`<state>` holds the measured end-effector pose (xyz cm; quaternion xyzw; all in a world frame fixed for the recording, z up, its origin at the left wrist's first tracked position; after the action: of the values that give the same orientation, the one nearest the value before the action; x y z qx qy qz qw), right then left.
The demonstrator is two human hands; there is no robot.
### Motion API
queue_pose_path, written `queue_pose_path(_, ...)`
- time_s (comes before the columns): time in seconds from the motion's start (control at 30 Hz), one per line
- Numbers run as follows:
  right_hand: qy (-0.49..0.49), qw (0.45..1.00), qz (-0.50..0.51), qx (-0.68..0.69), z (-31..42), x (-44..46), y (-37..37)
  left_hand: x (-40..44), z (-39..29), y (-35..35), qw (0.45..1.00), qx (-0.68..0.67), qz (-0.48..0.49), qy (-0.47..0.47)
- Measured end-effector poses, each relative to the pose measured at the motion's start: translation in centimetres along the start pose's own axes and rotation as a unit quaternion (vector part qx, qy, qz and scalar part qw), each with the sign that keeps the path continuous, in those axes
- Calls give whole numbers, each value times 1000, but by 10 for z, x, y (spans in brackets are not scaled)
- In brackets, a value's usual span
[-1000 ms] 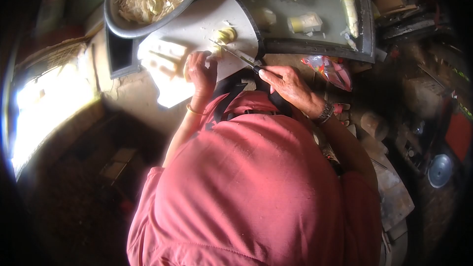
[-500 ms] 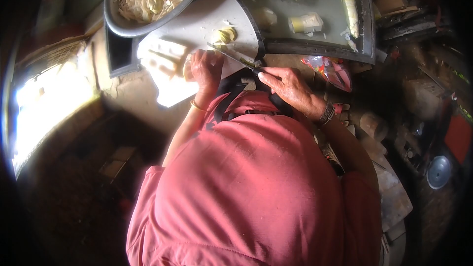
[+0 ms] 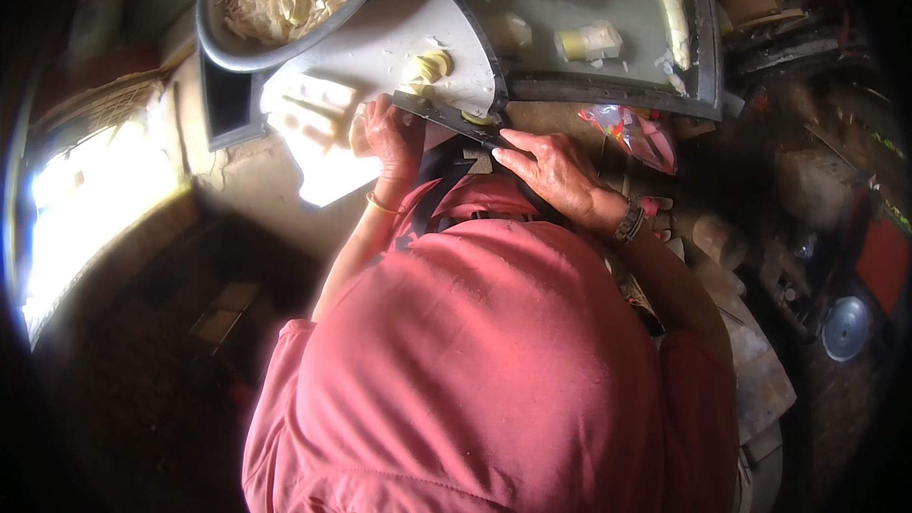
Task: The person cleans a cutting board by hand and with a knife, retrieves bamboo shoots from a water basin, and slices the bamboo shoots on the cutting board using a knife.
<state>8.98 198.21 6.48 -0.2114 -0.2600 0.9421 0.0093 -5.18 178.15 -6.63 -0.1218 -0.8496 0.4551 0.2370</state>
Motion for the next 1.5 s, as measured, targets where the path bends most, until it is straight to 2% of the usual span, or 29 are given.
queue_pose_path(0.17, -11, 1000, -12, 5, -4, 1, 2, -1, -1, -1, 1000, 14, 14, 2)
queue_pose_path(0.27, 17, 999, 10, -38, -1, 3, 1, 0, -3, -2, 1000, 17, 8, 4)
queue_pose_path(0.47, -12, 998, -12, -57, -10, 8, 8, -1, -4, -3, 1000, 1, 7, -7)
queue_pose_path(0.67, 21, 996, 13, -85, -10, 21, 13, -2, 1, 0, 1000, 5, 7, -7)
queue_pose_path(0.73, -43, 997, -22, -61, -23, 32, 26, -1, -3, -2, 1000, -8, -4, -4)
queue_pose_path(0.87, -102, 992, -65, -31, -29, 51, 37, -2, -3, 1, 1000, 24, -7, 3)
queue_pose_path(0.93, 5, 995, 25, 99, -25, 56, 32, -3, -3, 2, 999, 34, -11, -8)
queue_pose_path(0.97, 5, 995, 25, 99, -21, 54, 27, -3, -2, 2, 999, 34, -11, -8)
queue_pose_path(1.03, 63, 972, 41, 224, -13, 49, 14, -2, 1, 4, 999, -12, -12, -33)
queue_pose_path(1.13, 76, 971, 29, 223, -14, 45, -1, -2, 9, -1, 994, -73, 36, -78)
queue_pose_path(1.27, 105, 967, 32, 228, -18, 36, -7, -2, 10, -9, 989, -99, 52, -98)
queue_pose_path(1.33, 111, 966, 37, 231, -21, 32, -9, -1, 10, -11, 976, -166, 45, -133)
queue_pose_path(1.47, 148, 946, -3, 290, -46, 36, -9, 13, 8, -13, 969, -199, 37, -141)
queue_pose_path(1.5, 159, 939, -4, 304, -50, 39, -10, 18, 7, -12, 965, -187, 67, -172)
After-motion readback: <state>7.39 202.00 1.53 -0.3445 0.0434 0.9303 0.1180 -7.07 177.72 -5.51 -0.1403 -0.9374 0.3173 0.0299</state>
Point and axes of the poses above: each hand's wrist, its own x-axis towards the middle knuckle, its own y-axis out of the palm, z = x × y, the point moved 2 cm from there along x, towards the middle knuckle
